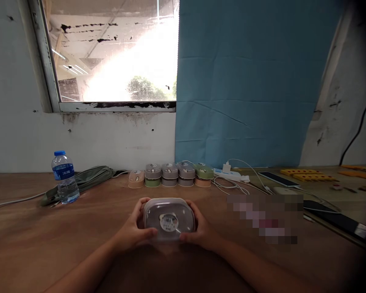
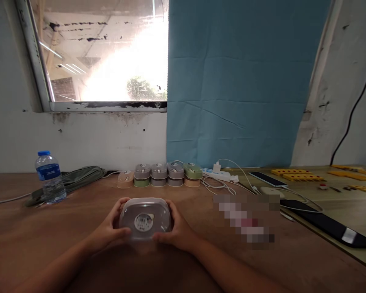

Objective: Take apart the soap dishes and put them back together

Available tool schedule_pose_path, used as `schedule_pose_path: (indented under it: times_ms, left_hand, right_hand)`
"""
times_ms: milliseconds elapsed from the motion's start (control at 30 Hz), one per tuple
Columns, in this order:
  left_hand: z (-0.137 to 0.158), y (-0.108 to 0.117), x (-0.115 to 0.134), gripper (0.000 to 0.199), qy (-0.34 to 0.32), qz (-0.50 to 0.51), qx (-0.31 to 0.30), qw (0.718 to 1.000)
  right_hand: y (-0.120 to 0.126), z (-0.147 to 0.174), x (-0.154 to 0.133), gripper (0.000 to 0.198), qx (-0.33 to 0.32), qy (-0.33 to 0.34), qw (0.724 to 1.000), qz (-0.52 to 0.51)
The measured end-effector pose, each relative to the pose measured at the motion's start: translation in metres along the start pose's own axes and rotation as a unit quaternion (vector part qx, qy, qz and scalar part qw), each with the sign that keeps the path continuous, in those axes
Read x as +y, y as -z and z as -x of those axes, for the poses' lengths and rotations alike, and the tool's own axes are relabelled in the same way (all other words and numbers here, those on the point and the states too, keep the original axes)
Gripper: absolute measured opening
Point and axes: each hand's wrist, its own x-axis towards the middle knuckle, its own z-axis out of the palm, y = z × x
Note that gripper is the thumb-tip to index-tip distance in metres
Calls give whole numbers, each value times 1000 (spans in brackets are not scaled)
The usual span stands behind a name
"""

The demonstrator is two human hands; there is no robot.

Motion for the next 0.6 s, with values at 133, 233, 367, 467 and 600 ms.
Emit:
schedule_pose_path:
  times_ms: [133,233,367,467,600]
  left_hand:
    - [-7,-8,-3,51,115,127,52,984]
    - [-10,-9,-8,48,178,182,52,966]
    - [-11,-6,-11,50,235,211,51,947]
    - [-12,-5,-11,50,237,212,42,947]
    - [-12,-5,-10,49,236,209,35,948]
  right_hand:
    - [-6,-5,-1,62,62,-58,992,-88]
    - [-9,-8,-1,44,50,-146,978,-142]
    - [-10,-11,1,41,52,-222,957,-179]
    - [-9,-12,2,40,51,-238,952,-183]
    - [-7,-11,2,40,49,-252,951,-174]
